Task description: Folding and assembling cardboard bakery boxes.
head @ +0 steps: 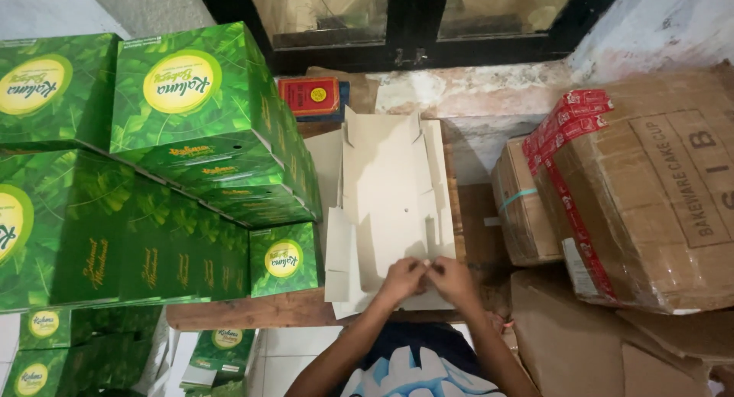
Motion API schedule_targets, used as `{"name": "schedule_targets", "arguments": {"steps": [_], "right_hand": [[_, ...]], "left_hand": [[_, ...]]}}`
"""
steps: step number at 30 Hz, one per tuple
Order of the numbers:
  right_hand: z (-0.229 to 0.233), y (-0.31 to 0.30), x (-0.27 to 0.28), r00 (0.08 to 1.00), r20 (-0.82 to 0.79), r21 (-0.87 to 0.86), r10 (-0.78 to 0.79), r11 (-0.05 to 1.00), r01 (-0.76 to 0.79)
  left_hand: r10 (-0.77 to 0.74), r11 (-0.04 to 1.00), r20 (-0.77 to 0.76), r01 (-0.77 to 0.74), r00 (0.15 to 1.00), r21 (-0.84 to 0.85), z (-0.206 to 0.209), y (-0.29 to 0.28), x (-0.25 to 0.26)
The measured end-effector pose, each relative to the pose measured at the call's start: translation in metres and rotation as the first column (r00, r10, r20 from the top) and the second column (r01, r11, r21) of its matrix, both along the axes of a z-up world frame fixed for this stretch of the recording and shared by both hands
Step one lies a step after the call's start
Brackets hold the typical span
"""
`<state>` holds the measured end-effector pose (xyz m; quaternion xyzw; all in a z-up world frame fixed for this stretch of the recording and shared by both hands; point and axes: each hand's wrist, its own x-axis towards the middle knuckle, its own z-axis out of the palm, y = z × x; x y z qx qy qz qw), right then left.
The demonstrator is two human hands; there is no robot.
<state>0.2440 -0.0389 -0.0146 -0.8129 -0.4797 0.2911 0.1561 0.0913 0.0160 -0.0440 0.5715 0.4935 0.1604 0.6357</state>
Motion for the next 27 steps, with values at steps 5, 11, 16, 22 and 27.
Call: {"name": "schedule_targets", "arguments": {"steps": [5, 11, 16, 22, 27], "right_hand": [[0.000, 0.014, 0.022, 0.994, -0.096, 0.180, -0.060, 0.981, 0.077], [0.019, 0.045, 0.007, 0.968, -0.176, 0.305, -0.180, 0.925, 0.227], [0.009, 0.051, -0.001, 0.995, -0.059, 0.494, -0.084, 0.863, 0.102], [0.011, 0.047, -0.018, 0.996, 0.080, 0.467, -0.040, 0.884, -0.002], [-0.040, 0.037, -0.017, 0.975, -0.222, 0.580, -0.001, 0.804, 0.133]], "left_hand": [[0.067, 0.882, 0.237, 0.053, 0.969, -0.468, -0.045, -0.027, 0.002], [-0.021, 0.902, 0.122, 0.071, 0.992, -0.425, 0.003, -0.011, 0.001], [0.062, 0.996, -0.006, -0.062, 0.998, -0.061, -0.001, 0.040, 0.008], [0.204, 0.979, 0.076, -0.201, 0.976, -0.038, 0.001, 0.079, 0.026], [0.140, 0.944, 0.005, -0.135, 0.990, 0.302, -0.061, 0.077, 0.035]]}}
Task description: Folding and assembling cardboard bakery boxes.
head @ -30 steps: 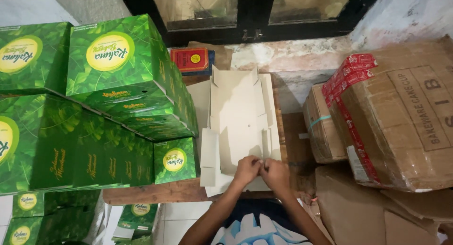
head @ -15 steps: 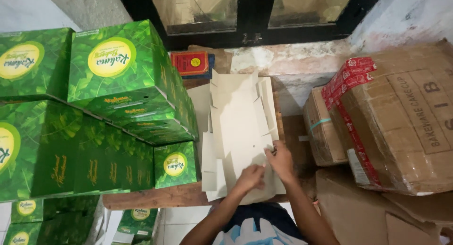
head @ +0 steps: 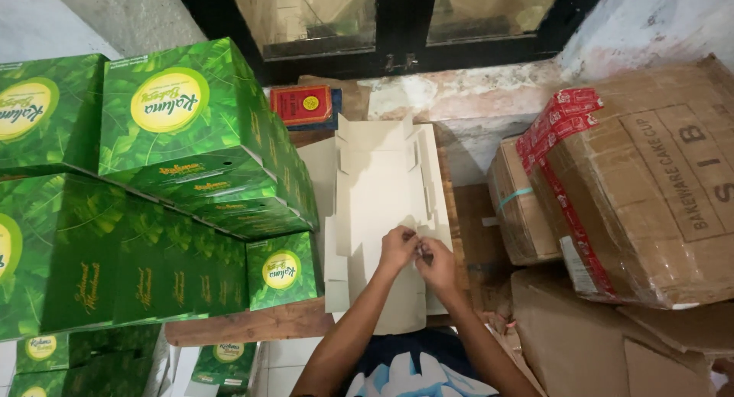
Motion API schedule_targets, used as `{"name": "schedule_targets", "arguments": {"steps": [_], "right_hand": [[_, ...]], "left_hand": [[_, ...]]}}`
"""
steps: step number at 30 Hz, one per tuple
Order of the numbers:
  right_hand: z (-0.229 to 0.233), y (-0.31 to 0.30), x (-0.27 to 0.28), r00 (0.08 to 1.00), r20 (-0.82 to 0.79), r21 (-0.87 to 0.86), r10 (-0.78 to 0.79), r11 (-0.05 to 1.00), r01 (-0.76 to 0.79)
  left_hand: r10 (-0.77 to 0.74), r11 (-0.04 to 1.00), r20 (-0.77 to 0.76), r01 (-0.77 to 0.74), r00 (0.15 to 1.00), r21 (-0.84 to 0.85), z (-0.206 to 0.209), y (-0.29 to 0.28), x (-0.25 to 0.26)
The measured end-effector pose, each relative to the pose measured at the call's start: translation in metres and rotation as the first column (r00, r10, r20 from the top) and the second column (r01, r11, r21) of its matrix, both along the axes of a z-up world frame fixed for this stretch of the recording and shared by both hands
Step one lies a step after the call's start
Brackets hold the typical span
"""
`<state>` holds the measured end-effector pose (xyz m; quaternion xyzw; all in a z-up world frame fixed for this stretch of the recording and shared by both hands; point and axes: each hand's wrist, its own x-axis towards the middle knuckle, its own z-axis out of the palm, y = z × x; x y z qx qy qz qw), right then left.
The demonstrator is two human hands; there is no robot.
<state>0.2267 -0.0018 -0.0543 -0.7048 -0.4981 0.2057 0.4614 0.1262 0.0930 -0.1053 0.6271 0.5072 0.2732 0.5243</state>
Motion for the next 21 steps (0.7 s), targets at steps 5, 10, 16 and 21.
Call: {"name": "schedule_targets", "arguments": {"steps": [5, 10, 16, 21], "right_hand": [[0.002, -0.007, 0.013, 0.921, -0.370, -0.020, 0.118, 0.991, -0.135], [-0.002, 0.001, 0.022, 0.876, -0.441, -0.154, 0.196, 0.945, -0.289], [-0.013, 0.028, 0.025, 0.977, -0.201, -0.050, -0.076, 0.997, 0.067], [0.017, 0.064, 0.019, 0.989, -0.013, -0.157, -0.146, 0.977, 0.142]], "left_hand": [[0.021, 0.993, -0.017, -0.022, 1.000, -0.115, 0.048, -0.008, -0.008], [-0.026, 1.000, -0.196, 0.027, 0.980, 0.003, 0.031, -0.015, -0.012], [-0.027, 0.999, -0.080, 0.025, 0.996, -0.024, 0.052, -0.035, -0.026], [-0.023, 0.989, -0.029, 0.018, 0.999, -0.149, 0.057, -0.044, -0.031]]}}
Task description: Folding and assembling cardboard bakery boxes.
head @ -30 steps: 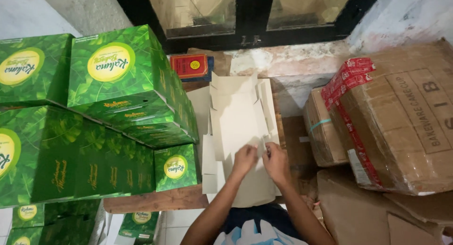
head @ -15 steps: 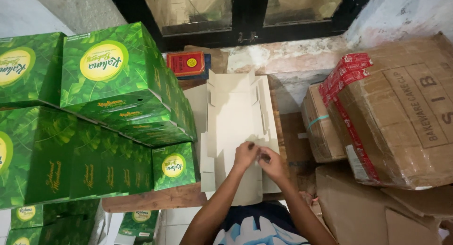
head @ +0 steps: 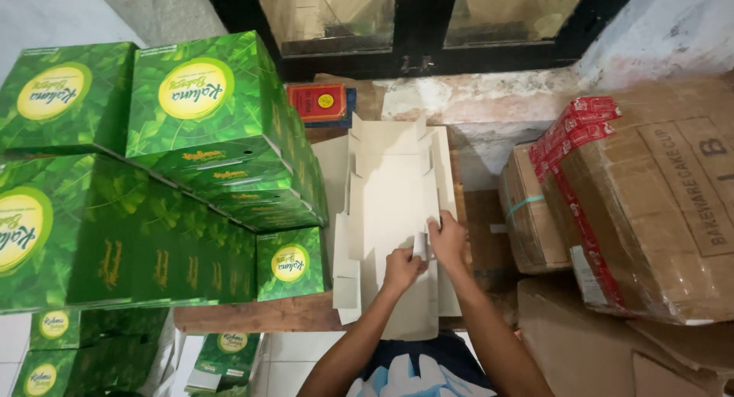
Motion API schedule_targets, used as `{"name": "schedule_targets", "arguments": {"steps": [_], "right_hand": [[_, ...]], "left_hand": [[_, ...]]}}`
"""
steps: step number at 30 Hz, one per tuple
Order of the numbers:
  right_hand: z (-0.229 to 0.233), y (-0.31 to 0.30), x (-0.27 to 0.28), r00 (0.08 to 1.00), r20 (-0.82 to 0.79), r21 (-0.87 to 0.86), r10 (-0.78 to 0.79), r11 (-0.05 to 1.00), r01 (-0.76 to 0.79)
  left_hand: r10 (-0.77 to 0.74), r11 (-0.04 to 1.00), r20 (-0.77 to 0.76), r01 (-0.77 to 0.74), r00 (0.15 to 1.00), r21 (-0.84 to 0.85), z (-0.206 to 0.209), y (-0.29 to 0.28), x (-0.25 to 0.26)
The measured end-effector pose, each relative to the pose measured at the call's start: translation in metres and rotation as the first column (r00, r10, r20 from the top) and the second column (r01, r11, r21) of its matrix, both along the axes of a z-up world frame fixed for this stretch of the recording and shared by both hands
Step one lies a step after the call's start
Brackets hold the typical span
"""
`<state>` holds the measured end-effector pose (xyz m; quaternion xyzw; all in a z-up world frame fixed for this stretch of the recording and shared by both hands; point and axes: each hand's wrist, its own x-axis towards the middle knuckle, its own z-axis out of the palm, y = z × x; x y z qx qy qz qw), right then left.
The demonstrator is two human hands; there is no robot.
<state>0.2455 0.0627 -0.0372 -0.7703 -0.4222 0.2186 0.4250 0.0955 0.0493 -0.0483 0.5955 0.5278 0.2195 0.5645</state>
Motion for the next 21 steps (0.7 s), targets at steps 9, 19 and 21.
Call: {"name": "schedule_targets", "arguments": {"steps": [9, 19, 21], "right_hand": [[-0.027, 0.005, 0.005, 0.987, 0.131, 0.118, 0.098, 0.987, -0.113], [-0.006, -0.017, 0.015, 0.921, -0.078, 0.239, 0.382, 0.904, -0.354], [0.006, -0.019, 0.016, 0.920, -0.081, 0.106, 0.383, 0.921, -0.374]], "left_hand": [[0.242, 0.951, 0.308, -0.162, 0.920, -0.263, -0.004, 0.007, -0.004], [0.246, 0.969, 0.247, -0.240, 0.937, -0.054, 0.041, 0.018, -0.009], [0.224, 0.965, 0.204, -0.246, 0.953, 0.094, 0.050, 0.015, -0.008]]}}
